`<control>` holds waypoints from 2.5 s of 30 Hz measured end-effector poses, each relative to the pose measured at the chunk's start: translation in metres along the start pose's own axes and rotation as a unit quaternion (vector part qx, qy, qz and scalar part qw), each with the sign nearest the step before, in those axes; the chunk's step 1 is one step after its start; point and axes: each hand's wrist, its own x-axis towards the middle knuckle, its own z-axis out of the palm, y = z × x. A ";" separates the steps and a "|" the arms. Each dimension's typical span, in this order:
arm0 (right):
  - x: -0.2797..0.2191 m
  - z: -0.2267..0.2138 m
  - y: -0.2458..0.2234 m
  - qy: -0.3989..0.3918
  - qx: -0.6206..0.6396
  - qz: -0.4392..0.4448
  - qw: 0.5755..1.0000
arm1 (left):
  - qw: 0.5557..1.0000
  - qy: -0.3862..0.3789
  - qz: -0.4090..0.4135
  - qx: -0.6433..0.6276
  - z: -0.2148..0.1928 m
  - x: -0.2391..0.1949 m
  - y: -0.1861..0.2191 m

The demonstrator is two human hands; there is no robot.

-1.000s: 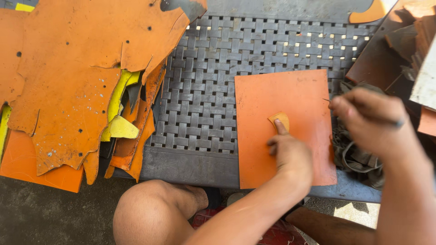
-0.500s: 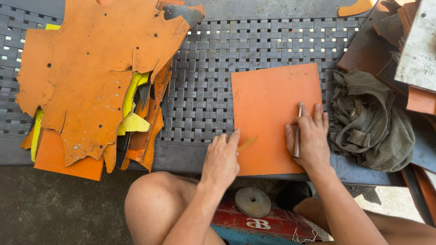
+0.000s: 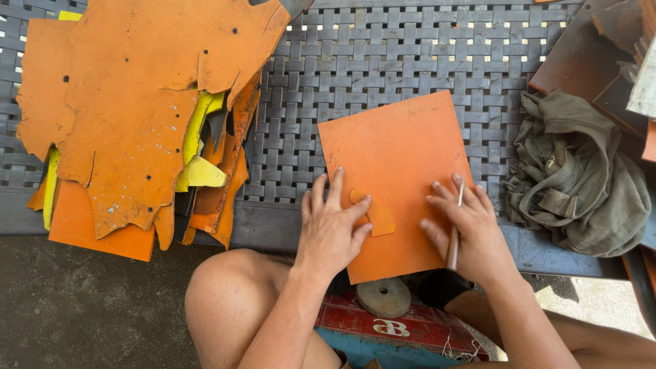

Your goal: The person uses a pointed awl to cut a small orange leather piece on a larger orange board. The person repeatedly traces the outline of the piece with the tool, separating it from the surrounding material. The cut piece is then placed on a pile of similar orange scraps to the left.

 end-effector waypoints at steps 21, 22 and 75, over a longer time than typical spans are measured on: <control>0.010 0.019 0.006 0.094 -0.032 -0.001 0.995 | 0.988 0.124 0.093 0.021 0.078 0.044 0.018; 0.010 0.018 0.005 0.089 -0.029 0.000 0.996 | 0.987 0.127 0.096 0.012 0.077 0.044 0.018; 0.009 0.019 0.006 0.090 -0.001 0.018 0.996 | 0.989 0.109 0.095 -0.001 0.079 0.046 0.020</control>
